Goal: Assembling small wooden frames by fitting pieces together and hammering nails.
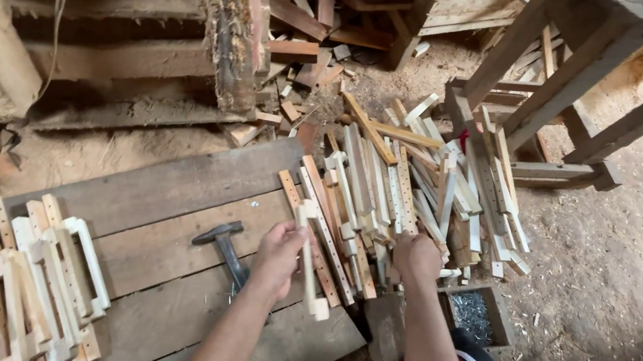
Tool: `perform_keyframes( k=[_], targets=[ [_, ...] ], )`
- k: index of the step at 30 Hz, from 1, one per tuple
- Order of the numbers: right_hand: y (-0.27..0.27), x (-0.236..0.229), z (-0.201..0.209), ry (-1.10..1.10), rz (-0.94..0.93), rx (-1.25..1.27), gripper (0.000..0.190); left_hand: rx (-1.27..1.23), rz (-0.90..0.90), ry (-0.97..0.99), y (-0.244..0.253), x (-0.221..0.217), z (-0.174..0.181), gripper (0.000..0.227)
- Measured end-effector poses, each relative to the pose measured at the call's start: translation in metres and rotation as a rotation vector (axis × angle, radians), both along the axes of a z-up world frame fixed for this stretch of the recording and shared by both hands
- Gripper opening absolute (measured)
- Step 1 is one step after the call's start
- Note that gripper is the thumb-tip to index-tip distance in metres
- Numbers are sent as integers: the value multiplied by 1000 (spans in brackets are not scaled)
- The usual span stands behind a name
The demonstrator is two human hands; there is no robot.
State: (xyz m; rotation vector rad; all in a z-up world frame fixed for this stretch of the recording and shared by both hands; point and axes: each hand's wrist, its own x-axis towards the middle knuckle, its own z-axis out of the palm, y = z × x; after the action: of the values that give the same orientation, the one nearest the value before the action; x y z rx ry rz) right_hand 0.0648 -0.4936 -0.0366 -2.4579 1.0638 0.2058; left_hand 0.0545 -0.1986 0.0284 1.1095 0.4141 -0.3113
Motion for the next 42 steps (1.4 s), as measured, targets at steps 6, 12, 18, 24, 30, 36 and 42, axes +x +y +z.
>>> perform_keyframes(
  k=[6, 12, 18, 24, 30, 36, 42],
  targets=[
    [-14, -6, -21, -176, -26, 16, 49, 5, -22, -67, -35, 18, 19, 40],
    [52, -41, 117, -665, -197, 517, 39, 175, 113, -164, -19, 8, 50, 36],
    [171, -76, 184, -545, 66, 881, 24, 110, 96, -140, 33, 5, 59, 28],
    [243, -112, 193, -350, 608, 741, 15, 25, 149, -143, 112, -11, 95, 46],
    [261, -89, 173, -228, 709, 422, 35, -380, 104, -147, 149, -58, 78, 31],
    [283, -95, 142, -249, 668, 664, 21, -524, 139, 14, 120, -61, 9, 25],
    [276, -91, 132, -109, 514, 527, 35, -528, 205, -61, 122, -69, 39, 24]
  ],
)
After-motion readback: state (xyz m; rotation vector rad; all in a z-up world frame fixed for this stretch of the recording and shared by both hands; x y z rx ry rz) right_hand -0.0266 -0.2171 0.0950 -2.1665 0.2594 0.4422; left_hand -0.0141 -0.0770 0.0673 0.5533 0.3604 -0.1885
